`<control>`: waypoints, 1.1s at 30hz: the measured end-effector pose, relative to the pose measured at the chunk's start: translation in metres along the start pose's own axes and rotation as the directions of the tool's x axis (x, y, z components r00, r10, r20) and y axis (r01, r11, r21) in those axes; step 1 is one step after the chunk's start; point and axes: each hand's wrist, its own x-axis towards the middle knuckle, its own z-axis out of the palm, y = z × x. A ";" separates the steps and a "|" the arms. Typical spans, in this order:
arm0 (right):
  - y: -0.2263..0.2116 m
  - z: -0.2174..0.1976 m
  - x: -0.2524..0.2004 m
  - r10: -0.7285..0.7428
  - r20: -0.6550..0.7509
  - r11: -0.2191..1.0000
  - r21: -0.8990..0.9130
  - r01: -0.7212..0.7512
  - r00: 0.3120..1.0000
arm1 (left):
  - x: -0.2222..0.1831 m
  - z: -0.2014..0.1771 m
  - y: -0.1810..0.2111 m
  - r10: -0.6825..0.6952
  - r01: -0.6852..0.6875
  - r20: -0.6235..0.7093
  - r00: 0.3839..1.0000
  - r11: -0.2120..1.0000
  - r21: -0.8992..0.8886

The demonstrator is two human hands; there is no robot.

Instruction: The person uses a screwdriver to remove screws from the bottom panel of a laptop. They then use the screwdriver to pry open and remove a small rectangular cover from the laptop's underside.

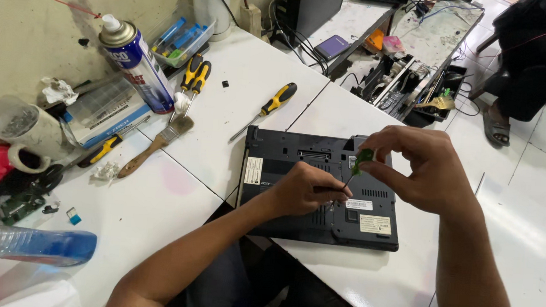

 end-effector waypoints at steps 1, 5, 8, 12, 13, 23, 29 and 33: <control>-0.004 0.001 0.003 0.004 0.004 1.000 0.002 -0.004 1.000 | 0.000 -0.001 0.000 -0.004 0.004 -0.002 1.000 1.000 -0.004; -0.005 0.000 0.006 -0.032 0.129 0.983 0.181 0.008 0.991 | -0.001 -0.004 -0.002 -0.019 0.021 0.041 0.999 0.999 -0.046; -0.005 0.000 0.004 -0.052 0.130 0.995 0.097 0.039 0.990 | -0.002 -0.005 -0.005 -0.025 0.032 0.092 0.995 0.997 -0.070; -0.014 0.003 0.000 -0.043 0.101 0.999 -0.027 0.046 0.994 | -0.002 -0.007 -0.001 -0.092 0.109 0.151 0.984 0.988 -0.107; -0.013 0.005 -0.001 -0.041 0.103 0.999 -0.026 0.044 0.994 | -0.002 -0.007 0.000 -0.093 0.111 0.151 0.984 0.988 -0.109; -0.008 0.025 -0.002 0.112 -0.164 0.993 -0.016 -0.116 0.980 | -0.002 -0.008 -0.005 -0.115 0.150 0.178 0.977 0.969 -0.198; -0.007 0.003 0.004 0.020 0.086 0.988 0.153 -0.033 0.996 | 0.001 -0.010 -0.004 -0.106 0.141 0.188 0.976 0.973 -0.184; -0.007 -0.009 0.001 -0.016 0.115 0.999 -0.045 0.021 0.993 | -0.003 -0.004 -0.010 -0.119 0.150 0.205 0.972 0.978 -0.143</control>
